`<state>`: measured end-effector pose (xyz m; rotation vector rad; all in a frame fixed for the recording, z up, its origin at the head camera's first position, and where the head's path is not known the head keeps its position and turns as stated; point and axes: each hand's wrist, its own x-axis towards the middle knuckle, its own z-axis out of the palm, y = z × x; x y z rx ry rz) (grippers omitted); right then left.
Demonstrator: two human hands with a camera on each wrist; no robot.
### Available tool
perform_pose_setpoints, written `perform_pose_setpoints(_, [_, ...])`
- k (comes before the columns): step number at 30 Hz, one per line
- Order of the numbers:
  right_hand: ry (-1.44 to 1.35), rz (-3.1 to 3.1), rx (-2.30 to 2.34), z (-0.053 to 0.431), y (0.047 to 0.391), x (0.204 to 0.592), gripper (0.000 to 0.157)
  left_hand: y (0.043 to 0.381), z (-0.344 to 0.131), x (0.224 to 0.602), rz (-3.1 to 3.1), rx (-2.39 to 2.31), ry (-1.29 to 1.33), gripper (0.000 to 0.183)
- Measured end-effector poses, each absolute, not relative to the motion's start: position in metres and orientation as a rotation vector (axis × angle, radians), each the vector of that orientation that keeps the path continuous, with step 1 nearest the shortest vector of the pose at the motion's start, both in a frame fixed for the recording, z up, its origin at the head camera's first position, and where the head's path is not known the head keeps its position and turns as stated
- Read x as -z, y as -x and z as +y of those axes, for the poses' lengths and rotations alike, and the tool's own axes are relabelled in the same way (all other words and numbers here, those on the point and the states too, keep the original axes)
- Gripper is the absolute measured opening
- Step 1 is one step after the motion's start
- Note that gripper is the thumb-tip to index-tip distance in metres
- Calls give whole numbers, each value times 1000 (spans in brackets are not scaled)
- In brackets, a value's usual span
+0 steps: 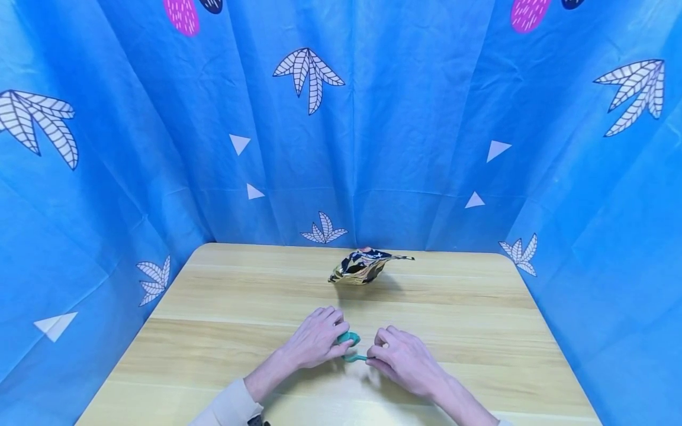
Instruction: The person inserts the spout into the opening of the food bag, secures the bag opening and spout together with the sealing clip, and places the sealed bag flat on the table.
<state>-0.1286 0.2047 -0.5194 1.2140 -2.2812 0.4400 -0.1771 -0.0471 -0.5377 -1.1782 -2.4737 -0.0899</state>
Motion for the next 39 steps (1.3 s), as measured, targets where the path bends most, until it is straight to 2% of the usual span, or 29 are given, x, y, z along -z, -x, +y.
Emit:
perform_pose_setpoints(22, [-1191, -2359, -340, 208, 131, 531, 6, 179, -54, 538, -2482, 104, 1146, 33])
perform_pose_setpoints(39, [-1144, -2477, -275, 214, 135, 541, 11, 180, -58, 539, -2474, 99, 1149, 33])
